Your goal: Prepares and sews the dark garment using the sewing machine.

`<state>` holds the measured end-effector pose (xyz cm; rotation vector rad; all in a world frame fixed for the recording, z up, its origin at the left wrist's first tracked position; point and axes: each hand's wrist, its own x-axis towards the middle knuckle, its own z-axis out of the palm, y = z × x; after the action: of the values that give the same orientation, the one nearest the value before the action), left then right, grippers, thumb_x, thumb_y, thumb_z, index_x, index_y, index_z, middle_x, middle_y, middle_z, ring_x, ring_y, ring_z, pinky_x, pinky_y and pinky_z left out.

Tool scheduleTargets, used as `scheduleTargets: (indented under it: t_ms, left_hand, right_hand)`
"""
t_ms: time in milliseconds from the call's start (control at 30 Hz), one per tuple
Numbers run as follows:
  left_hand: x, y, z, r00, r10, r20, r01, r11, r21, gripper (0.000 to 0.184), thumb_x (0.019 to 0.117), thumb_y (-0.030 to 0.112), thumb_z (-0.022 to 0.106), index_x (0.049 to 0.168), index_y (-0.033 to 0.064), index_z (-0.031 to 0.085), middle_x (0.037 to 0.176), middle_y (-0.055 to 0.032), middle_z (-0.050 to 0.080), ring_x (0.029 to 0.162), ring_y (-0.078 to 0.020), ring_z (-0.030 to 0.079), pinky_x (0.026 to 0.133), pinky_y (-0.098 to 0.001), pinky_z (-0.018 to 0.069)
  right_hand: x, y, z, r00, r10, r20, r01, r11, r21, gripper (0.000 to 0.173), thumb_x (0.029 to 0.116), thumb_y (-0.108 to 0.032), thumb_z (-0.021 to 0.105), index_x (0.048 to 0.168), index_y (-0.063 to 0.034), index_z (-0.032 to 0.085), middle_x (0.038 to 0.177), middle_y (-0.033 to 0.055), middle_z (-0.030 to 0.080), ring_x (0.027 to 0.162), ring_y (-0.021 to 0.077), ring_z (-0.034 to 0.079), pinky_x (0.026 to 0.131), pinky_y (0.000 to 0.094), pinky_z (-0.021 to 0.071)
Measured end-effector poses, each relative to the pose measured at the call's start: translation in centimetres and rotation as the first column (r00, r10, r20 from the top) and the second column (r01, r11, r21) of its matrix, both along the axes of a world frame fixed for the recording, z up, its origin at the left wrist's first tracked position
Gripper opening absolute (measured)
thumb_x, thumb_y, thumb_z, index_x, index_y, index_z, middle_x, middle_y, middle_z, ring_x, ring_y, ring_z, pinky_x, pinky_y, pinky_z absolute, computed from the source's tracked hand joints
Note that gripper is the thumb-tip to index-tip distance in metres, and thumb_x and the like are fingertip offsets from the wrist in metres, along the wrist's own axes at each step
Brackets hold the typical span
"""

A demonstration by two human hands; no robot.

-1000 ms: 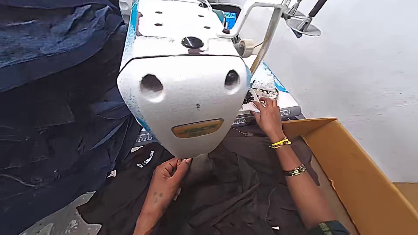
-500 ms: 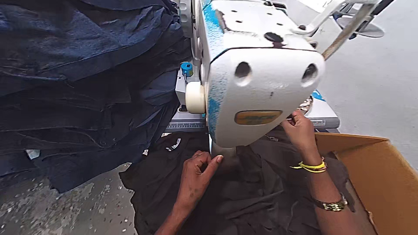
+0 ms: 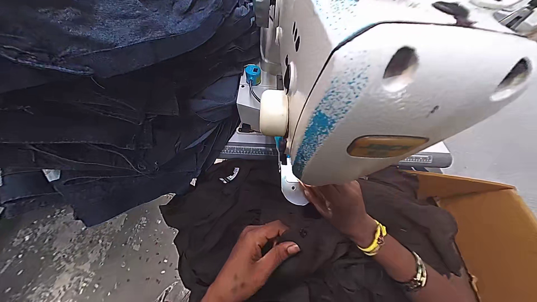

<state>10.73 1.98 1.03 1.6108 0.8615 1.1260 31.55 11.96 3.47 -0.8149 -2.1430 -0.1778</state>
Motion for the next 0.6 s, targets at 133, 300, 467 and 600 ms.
scheduleTargets:
  t_ms: [133,300,467,600]
  left_hand:
    - [-1.2,1.6,1.3,0.984,0.158,-0.087,-0.120,0.933,0.340,0.034,0.1066,0.036,0.052,0.097,0.0069,0.067,0.087,-0.0016,0.067,0.087,-0.0027,0.063,0.082,-0.0175,0.0516]
    - [-5.5,4.0,-0.6,0.905,0.421,-0.058,-0.422,0.906,-0.010,0.020,0.1047,0.033,0.054,0.093,0.0191,0.064,0.081,0.0180,0.061,0.075,0.0100,0.058,0.069,-0.0098,0.0488]
    - [-4.6,5.2,-0.7,0.882,0.471,0.030,-0.449,0.858,-0.251,0.020,0.1044,0.015,0.048,0.090,0.0147,0.061,0.074,0.0121,0.060,0.068,0.0043,0.058,0.066,-0.0130,0.0499]
    - [-4.6,5.9,-0.2,0.881,0.472,0.002,-0.460,0.859,-0.225,0.019,0.1038,0.017,0.049,0.089,0.0151,0.062,0.074,0.0125,0.060,0.068,0.0045,0.058,0.065,-0.0129,0.0488]
  right_hand:
    - [0.8,-2.6,1.3,0.786,0.369,-0.495,-0.618,0.488,-0.617,0.045,0.1050,-0.046,0.051,0.085,-0.0064,0.059,0.065,-0.0032,0.052,0.060,-0.0062,0.049,0.055,0.0100,0.0390]
    - [3.1,-1.0,1.0,0.842,0.058,-0.536,-0.514,0.385,-0.766,0.021,0.0994,-0.031,0.066,0.084,-0.0183,0.061,0.072,-0.0189,0.054,0.064,-0.0128,0.048,0.058,0.0075,0.0394]
    - [2.4,1.0,-0.5,0.852,-0.141,-0.504,-0.358,0.544,-0.758,0.007,0.0949,-0.014,0.066,0.089,-0.0162,0.063,0.080,-0.0171,0.063,0.076,-0.0103,0.059,0.072,0.0115,0.0500]
    - [2.4,1.4,-0.4,0.862,-0.164,-0.480,-0.310,0.580,-0.754,0.008,0.0939,-0.015,0.066,0.088,-0.0166,0.061,0.077,-0.0181,0.059,0.073,-0.0115,0.056,0.070,0.0106,0.0484]
